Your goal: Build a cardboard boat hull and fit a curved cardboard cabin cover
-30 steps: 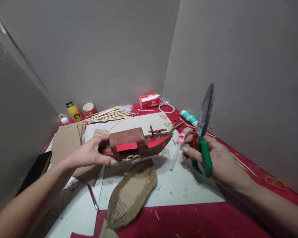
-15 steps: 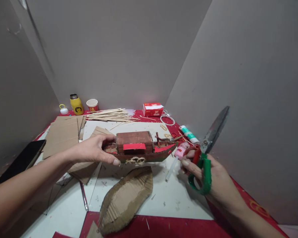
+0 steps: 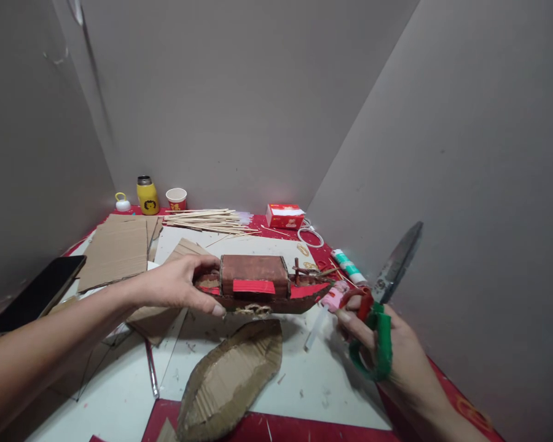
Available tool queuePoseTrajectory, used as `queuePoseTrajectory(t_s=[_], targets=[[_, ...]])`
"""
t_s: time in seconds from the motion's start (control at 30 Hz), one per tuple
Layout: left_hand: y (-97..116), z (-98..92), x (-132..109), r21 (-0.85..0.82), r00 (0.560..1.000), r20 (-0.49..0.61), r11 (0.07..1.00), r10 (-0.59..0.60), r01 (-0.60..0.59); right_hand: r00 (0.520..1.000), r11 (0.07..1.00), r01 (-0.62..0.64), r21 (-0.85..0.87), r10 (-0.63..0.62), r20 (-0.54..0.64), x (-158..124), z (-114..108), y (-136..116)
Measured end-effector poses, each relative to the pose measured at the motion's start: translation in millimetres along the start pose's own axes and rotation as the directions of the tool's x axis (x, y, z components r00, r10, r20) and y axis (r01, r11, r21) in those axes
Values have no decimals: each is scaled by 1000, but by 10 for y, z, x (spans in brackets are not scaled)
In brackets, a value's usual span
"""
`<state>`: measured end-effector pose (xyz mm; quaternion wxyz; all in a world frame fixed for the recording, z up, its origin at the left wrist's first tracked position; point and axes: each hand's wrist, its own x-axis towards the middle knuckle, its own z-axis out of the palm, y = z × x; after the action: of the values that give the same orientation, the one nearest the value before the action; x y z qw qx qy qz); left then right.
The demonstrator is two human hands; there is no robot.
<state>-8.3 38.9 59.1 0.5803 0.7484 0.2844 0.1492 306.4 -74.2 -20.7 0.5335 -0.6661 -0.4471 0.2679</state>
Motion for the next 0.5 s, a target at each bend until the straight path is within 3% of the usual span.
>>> queuePoseTrajectory(t_s=[0.5], targets=[[-89, 2, 41, 281, 991, -116, 959, 70, -35, 1000, 999, 13, -45, -14, -13, -12, 22, -72]])
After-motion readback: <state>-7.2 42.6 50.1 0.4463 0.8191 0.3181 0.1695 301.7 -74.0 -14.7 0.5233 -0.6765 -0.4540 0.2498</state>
